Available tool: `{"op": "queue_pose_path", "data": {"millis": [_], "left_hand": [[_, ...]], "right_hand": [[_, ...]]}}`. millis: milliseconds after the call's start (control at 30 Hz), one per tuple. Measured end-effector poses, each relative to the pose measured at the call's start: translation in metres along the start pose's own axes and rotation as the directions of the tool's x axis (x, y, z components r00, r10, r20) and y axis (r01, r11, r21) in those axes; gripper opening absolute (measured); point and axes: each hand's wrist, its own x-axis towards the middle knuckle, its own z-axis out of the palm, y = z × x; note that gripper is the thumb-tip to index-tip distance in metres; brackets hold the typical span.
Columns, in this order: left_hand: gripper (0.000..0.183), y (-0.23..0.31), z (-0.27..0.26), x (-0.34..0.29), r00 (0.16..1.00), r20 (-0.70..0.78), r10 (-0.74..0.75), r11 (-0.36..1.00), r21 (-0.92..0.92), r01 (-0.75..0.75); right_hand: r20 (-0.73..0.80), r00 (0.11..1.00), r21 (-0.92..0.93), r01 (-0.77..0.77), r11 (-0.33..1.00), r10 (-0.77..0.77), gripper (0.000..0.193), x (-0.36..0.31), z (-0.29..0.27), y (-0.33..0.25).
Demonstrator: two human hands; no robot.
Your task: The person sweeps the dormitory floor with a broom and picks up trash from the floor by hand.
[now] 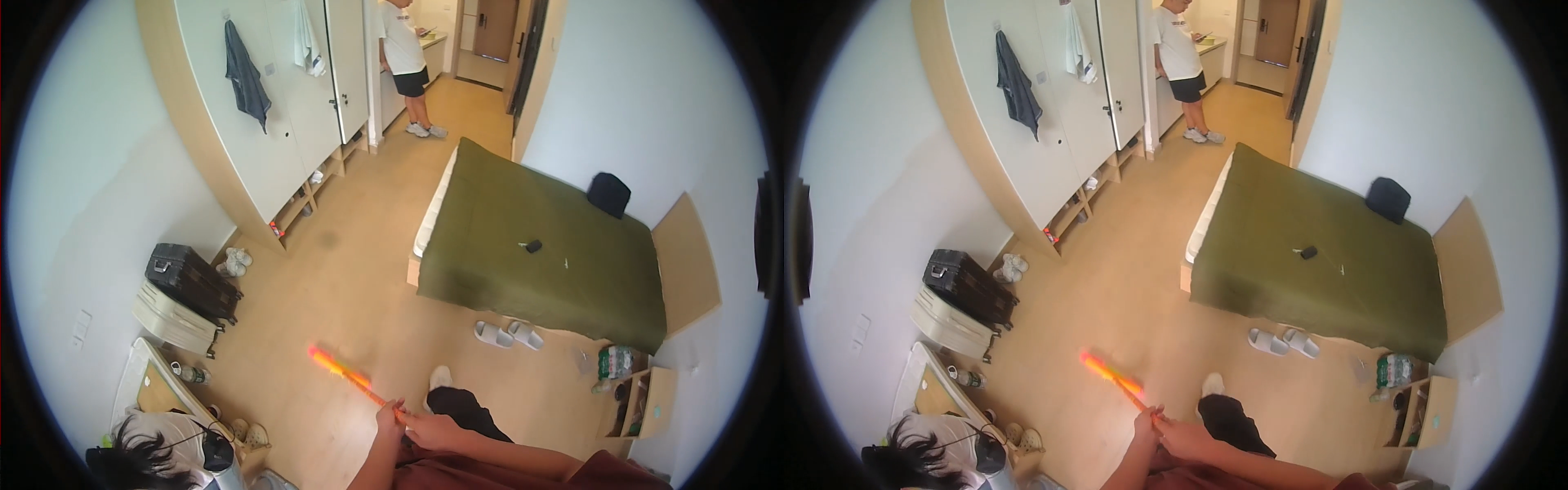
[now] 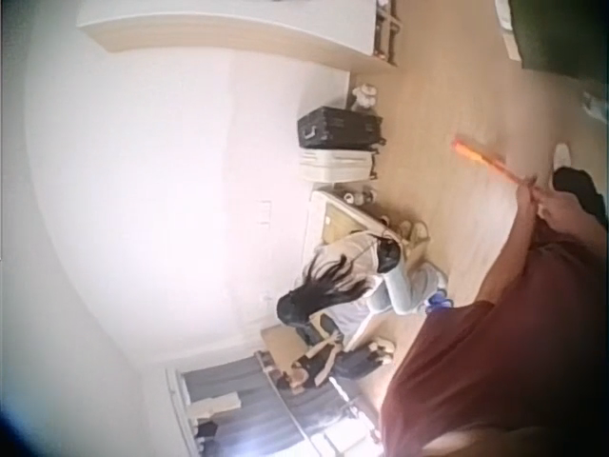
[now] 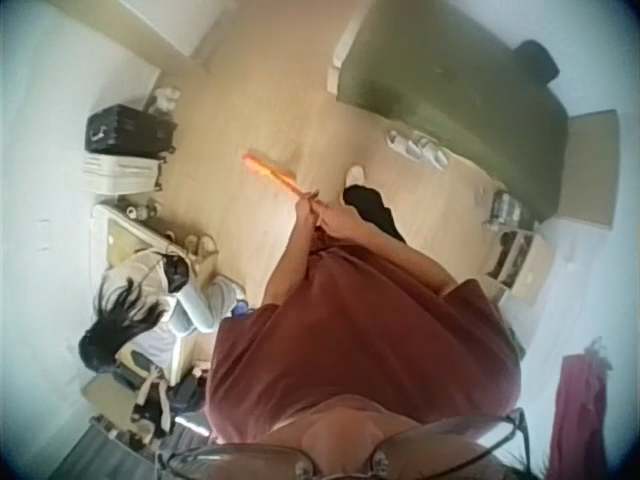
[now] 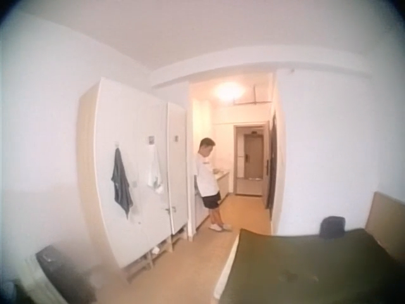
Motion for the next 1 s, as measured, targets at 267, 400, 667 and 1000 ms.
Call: {"op": "queue_pose_path", "data": {"millis": [267,400,667,1000], "left_hand": [[0.009,0.036,-0.045,0.186,0.963,0.131,0.237,0.922,0.283,-0.265],[0.017,0.069,0.062,0.227,0.948,0.233,0.216,0.959,0.132,-0.251],[0.031,0.186,0.35,0.209,0.94,0.257,-0.226,0.97,0.143,0.194],[0.036,0.258,0.461,0.308,0.916,0.248,-0.315,0.777,0.622,0.099]], "right_hand": [[0.146,0.972,-0.193,0.21,0.958,-0.184,0.027,0.152,-0.092,0.03],[0.153,0.986,-0.078,0.079,0.994,-0.066,0.029,0.227,-0.172,0.06],[0.015,0.997,-0.21,0.074,0.975,-0.072,0.035,0.331,-0.309,0.098],[-0.014,0.866,-0.147,-0.497,0.855,0.5,0.033,0.499,-0.35,0.197]]}}
